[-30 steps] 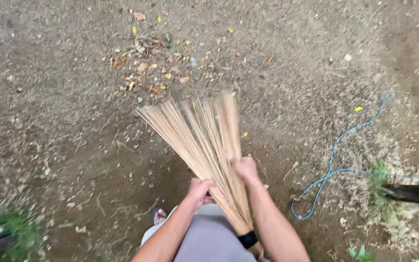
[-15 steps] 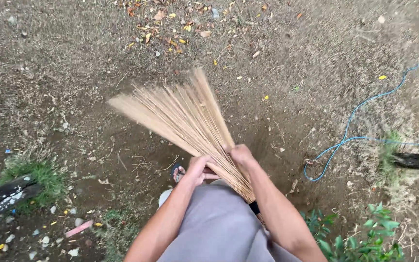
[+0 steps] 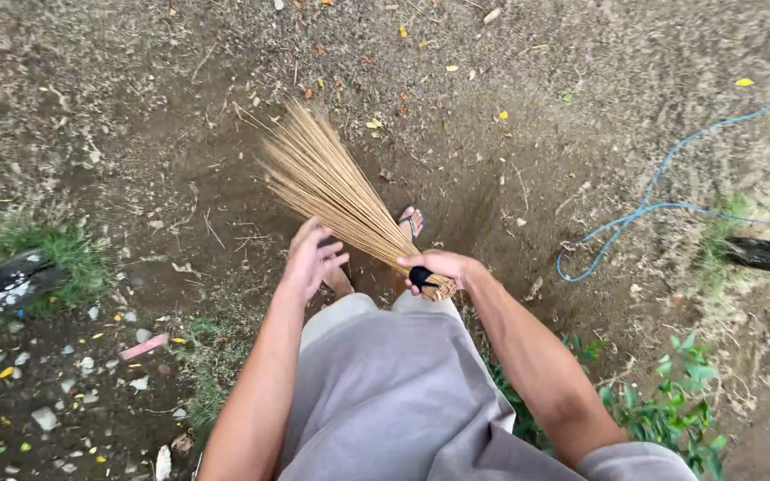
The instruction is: Sweeping dry leaves and debris on a dirt ground using a stick broom.
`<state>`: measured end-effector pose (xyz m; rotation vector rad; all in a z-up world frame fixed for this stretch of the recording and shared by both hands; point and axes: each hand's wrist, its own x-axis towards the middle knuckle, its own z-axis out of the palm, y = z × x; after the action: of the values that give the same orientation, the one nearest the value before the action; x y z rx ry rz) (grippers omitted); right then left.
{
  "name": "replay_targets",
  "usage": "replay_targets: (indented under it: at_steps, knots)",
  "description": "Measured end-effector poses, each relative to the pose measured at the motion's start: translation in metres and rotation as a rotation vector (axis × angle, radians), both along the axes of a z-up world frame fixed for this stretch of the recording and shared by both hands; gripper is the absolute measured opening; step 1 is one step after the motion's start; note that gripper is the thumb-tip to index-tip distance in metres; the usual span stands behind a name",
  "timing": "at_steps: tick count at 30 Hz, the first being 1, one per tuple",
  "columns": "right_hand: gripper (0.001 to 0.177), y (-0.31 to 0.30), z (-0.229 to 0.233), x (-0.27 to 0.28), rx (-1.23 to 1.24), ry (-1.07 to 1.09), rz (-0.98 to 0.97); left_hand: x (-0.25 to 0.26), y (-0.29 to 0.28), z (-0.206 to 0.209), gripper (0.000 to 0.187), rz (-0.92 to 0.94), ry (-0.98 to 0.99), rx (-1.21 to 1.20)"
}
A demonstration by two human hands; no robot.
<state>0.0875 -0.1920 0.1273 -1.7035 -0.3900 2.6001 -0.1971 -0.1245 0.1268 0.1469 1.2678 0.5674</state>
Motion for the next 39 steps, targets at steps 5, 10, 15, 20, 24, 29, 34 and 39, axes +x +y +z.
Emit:
replay_targets:
  at_steps: [5, 10, 15, 20, 24, 29, 34, 39]
  knots:
    - [0.026, 0.005, -0.074, -0.019, -0.218, 0.173, -0.135, -0.003, -0.03, -0.002, 0.064, -0.041, 0.108, -0.005]
    - [0.02, 0.02, -0.161, -0.066, -0.401, 0.464, -0.267, 0.018, -0.063, -0.008, 0.055, -0.121, 0.308, -0.144]
    - [0.028, 0.089, -0.197, 0.032, -0.605, 0.2, -0.468, 0.031, -0.088, -0.024, 0.05, -0.205, 0.345, -0.264]
    - [0.03, 0.136, -0.16, 0.268, -0.358, -0.075, -0.705, 0.061, -0.07, -0.013, 0.048, -0.221, 0.359, -0.277]
    - [0.021, 0.121, -0.107, 0.234, -0.134, -0.279, -0.873, 0.079, -0.057, -0.026, 0.046, -0.173, 0.307, -0.248]
    - [0.03, 0.106, -0.096, 0.062, -0.054, -0.077, -0.702, 0.078, -0.026, -0.024, 0.045, -0.182, 0.283, -0.151]
    - [0.02, 0.156, -0.181, -0.034, -0.217, 0.304, -0.707, 0.031, 0.012, -0.026, 0.045, -0.325, 0.316, -0.107]
    - [0.024, 0.207, -0.193, -0.094, -0.174, -0.127, -0.899, -0.048, 0.04, -0.04, 0.041, -0.386, 0.32, -0.096]
